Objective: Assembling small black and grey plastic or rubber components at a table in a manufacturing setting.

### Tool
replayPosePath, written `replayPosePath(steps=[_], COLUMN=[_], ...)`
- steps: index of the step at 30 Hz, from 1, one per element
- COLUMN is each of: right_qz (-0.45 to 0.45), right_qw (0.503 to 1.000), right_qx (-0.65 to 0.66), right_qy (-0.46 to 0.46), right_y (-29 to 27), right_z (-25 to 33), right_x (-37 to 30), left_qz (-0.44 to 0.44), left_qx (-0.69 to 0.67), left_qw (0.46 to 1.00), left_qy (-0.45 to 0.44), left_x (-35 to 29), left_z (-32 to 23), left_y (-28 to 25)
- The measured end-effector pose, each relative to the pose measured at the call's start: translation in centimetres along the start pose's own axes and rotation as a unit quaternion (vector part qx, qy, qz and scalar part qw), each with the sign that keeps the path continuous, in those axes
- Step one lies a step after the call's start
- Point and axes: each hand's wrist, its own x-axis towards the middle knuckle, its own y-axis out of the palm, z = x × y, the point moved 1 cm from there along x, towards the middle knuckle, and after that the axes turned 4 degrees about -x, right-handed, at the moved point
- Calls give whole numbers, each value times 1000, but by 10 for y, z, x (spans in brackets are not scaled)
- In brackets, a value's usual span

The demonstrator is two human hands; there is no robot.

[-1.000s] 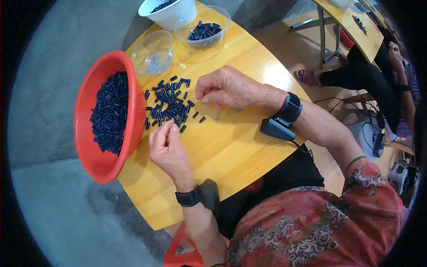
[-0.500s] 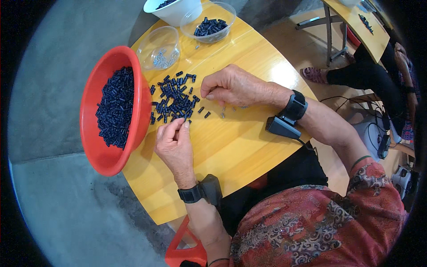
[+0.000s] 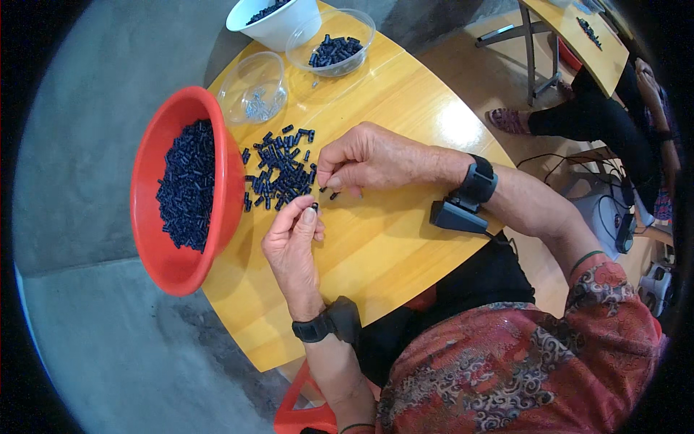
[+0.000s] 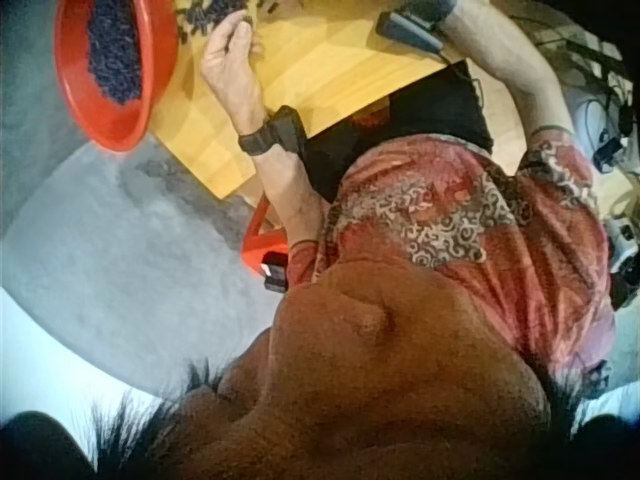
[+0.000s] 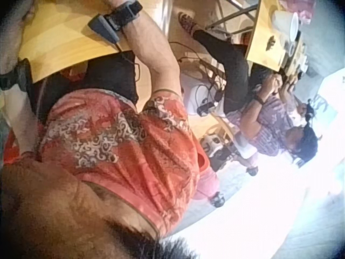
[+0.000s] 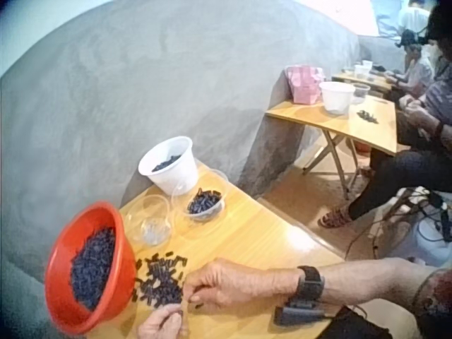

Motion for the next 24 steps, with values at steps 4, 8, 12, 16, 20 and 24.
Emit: replayPosePath(steps=[4, 8, 12, 16, 20, 24], right_qz=[8, 3, 15, 27, 35, 49], right_qw=[1000, 999, 997, 994, 992, 989], right_qx=[12, 29, 60, 98, 108, 123], right_qy=[13, 19, 38, 47, 55, 65], right_y=[2, 2, 4, 9, 10, 12], right_z=[4, 2, 5, 6, 7, 7], right_x=[0, -1, -1, -1, -2, -2], left_qz=[2, 18, 12, 6, -3, 13], left_qx=[-62, -122, -96, -115, -143, -181], left_qw=[998, 991, 993, 991, 987, 981], left_qy=[-29, -51, -65, -66, -73, -67], left_x=[-1, 1, 0, 0, 0, 0], left_z=[-1, 0, -2, -3, -2, 2], left_y=[2, 0, 0, 0, 3, -4])
